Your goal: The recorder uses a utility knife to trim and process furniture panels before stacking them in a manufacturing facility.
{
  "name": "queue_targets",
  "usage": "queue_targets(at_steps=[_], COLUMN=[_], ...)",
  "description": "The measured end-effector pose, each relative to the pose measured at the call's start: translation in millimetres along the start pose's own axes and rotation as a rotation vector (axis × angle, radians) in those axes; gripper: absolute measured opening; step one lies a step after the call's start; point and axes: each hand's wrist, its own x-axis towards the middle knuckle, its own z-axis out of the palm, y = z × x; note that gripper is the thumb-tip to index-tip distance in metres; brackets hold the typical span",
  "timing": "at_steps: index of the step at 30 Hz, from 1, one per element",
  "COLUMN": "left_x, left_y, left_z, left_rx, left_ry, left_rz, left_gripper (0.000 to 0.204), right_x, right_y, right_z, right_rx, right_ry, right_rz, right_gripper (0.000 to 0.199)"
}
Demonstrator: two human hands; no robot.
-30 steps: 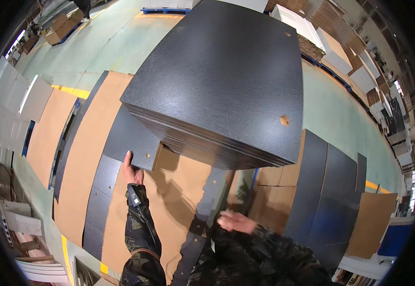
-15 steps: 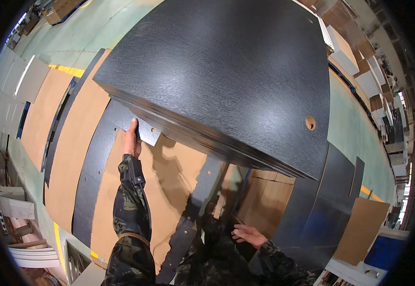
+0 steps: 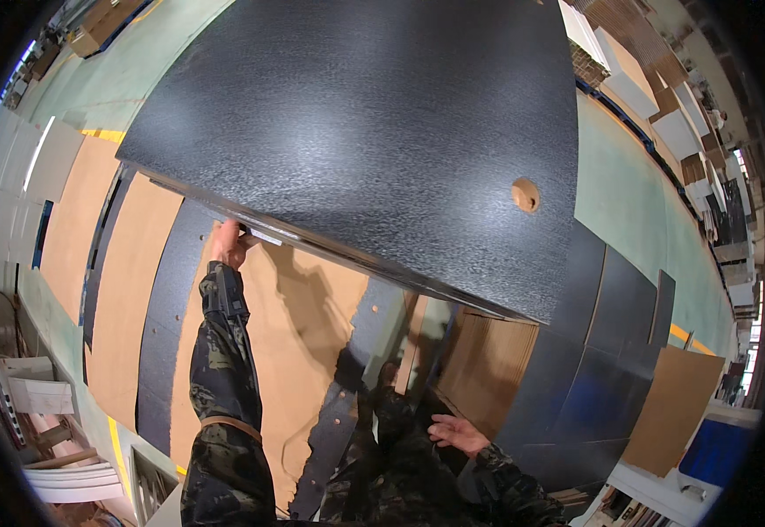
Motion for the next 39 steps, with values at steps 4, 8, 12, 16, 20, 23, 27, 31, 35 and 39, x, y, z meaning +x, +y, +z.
queue_targets(at_steps=[4,8,12,16,20,23,27,31,35,39], left_x=[7,14,13,-14,-115,-238,-361,-384,-387,-372], left_y=[2,-2,-8,-16,-29,-56,-114,-154,-174,-191], left_z=[-9,-2,-14,-56,-50,-38,-19,5,30,63], left_rx=[0.045,0.029,0.043,0.179,0.454,0.781,0.696,0.832,0.999,0.986], left_ry=[0.051,0.042,0.025,0.063,-0.020,-0.565,-0.847,-1.240,-1.385,-1.447], left_rz=[-0.030,-0.057,-0.107,-0.083,-0.063,-0.059,-0.687,-0.809,-0.557,-0.626], left_gripper=[0.033,0.030,0.038,0.094,0.086,0.060,0.047,0.057,0.061,0.060], right_x=[4,-1,1,-16,-27,-56,-115,-157,-200,-176], right_y=[7,13,34,20,40,46,94,202,321,405], right_z=[-1,-2,-9,-3,-15,-21,-22,6,59,112], right_rx=[-0.018,-0.009,-0.041,-0.174,-0.319,-0.362,-0.179,0.017,0.075,0.528], right_ry=[-0.014,0.012,0.000,-0.035,-0.017,0.073,0.220,0.527,0.798,0.845], right_rz=[0.028,0.031,-0.059,-0.256,-0.404,-0.440,-0.384,-0.326,-0.141,-0.001], right_gripper=[0.073,0.073,0.071,0.067,0.072,0.071,0.070,0.061,0.052,0.043])
